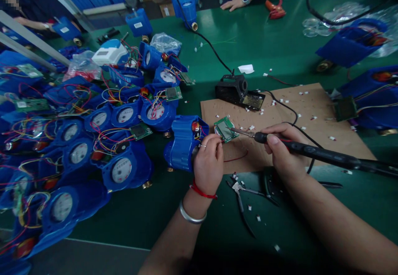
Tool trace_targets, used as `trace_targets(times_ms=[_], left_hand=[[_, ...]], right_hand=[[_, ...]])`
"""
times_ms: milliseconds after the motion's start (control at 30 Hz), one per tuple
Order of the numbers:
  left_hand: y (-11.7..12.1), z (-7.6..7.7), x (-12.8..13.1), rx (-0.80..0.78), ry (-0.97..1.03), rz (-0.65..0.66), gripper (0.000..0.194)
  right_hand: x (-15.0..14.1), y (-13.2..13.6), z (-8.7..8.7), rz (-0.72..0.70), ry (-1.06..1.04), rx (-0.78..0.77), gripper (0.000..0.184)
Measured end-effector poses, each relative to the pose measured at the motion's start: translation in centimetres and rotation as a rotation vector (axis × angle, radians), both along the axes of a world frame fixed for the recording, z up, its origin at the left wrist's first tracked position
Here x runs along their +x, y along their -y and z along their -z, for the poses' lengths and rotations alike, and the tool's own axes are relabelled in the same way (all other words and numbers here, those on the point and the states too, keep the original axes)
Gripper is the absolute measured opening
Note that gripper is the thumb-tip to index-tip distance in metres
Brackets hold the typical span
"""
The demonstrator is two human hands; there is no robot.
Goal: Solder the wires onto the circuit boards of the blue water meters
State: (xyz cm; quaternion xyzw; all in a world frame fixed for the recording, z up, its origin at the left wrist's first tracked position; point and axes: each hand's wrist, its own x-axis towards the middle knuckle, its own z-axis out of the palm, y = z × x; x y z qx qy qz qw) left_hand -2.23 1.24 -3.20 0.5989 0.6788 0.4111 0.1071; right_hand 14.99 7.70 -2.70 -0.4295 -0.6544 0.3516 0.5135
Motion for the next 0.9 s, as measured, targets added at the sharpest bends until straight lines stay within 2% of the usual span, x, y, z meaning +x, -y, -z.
trace_targets(times_ms=[200, 367, 567, 900], left_hand=[[0.7, -0.3, 0.1, 0.002, 0.042, -0.008, 0.028], [1.3, -0.1, -0.1, 0.105, 0.097, -0.038, 0.010], [1.1, 0.3, -0.1, 0.147, 0.057, 0.028, 0.011], [0.2, 0.9, 0.3, 0.131, 0.008, -0.010, 0.008]], right_hand=[[0.1, 0.1, 0.0, -0.004, -0.024, -0.028, 0.014], [0.1, 0.1, -0.1, 0.000, -0.080, -0.043, 0.014], [-0.3, 0.3, -0.9, 0.014, -0.102, -0.044, 0.012], [0.1, 0.1, -0.5, -0.016, -0.060, -0.007, 0.010]])
